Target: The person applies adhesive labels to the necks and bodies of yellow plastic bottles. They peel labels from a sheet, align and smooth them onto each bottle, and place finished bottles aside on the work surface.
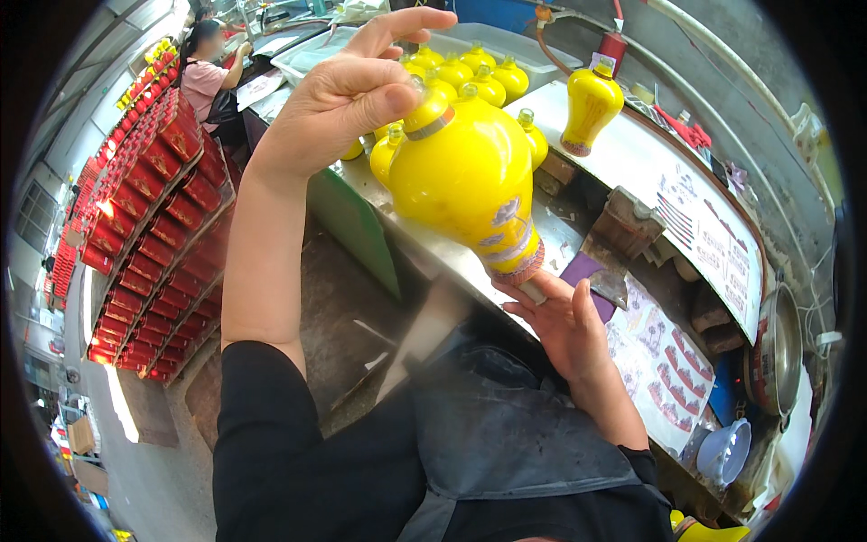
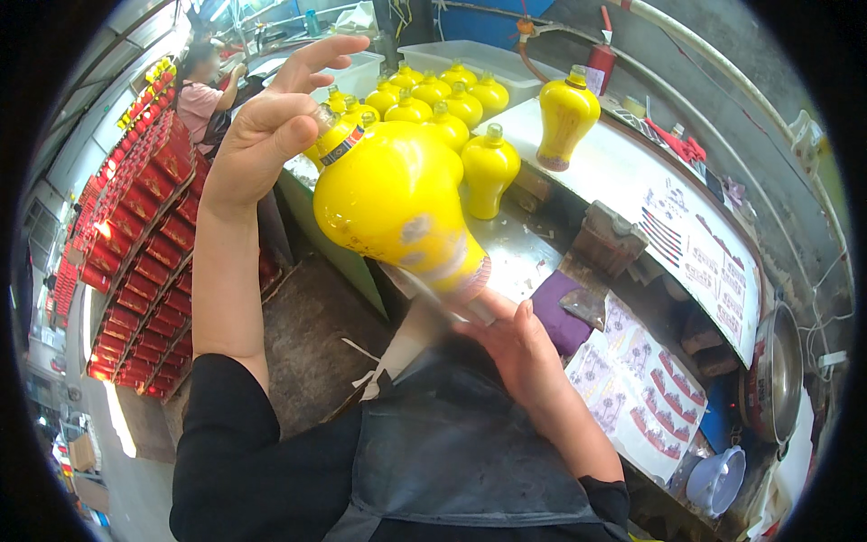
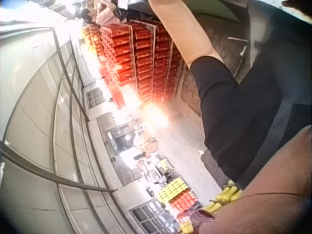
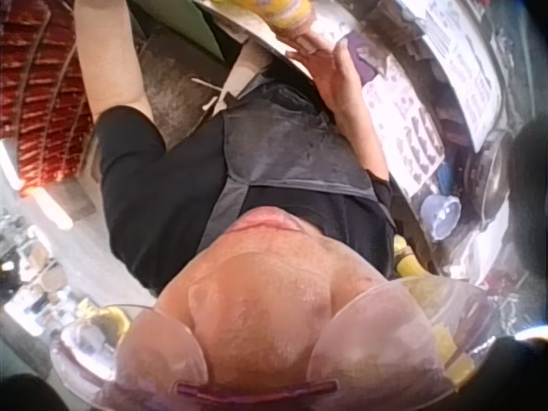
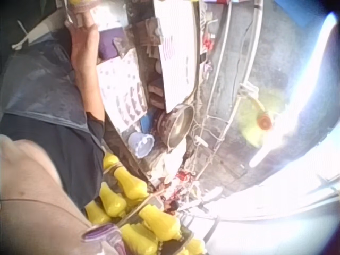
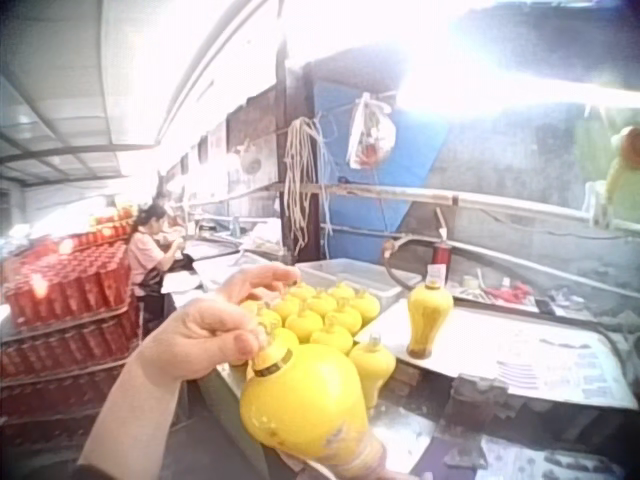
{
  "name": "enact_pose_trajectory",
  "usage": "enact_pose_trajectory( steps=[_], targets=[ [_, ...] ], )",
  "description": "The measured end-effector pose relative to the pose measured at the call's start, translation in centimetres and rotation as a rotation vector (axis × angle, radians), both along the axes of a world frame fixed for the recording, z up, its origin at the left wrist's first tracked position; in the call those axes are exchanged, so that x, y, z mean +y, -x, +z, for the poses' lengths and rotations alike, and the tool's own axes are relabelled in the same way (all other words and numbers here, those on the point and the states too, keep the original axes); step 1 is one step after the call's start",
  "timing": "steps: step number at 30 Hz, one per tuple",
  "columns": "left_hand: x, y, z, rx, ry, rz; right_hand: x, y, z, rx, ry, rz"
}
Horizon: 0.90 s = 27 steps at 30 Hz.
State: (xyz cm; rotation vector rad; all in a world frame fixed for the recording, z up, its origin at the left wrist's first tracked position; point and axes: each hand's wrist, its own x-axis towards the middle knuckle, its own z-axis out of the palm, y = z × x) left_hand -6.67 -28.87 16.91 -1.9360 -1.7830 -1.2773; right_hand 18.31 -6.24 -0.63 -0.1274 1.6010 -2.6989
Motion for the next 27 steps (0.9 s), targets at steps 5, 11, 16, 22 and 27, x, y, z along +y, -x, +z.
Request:
enact_pose_trajectory(
  steps=[5, 11, 16, 22, 27],
  targets=[
    [-0.3, 0.4, 0.1, 0.082, -0.023, -0.053, 0.8, 0.0, -0.2, -0.011, 0.078, 0.043],
    [-0.6, 1.4, -0.5, 0.074, -0.073, -0.093, 1.0, -1.1, -0.2, 0.110, -0.072, -0.056],
    [-0.8, 1.5, -0.6, 0.097, -0.045, -0.110, 0.7, -1.8, 0.2, 0.091, -0.126, -0.112],
    [-1.9, -0.7, -1.1, 0.117, 0.017, -0.093, 1.4, -0.6, -0.3, -0.017, 0.095, -0.112],
    [-2.4, -3.0, -1.0, 0.248, 0.024, -0.039, 3.1, 2.1, -1.1, -0.056, 0.223, -0.006]
  ],
)
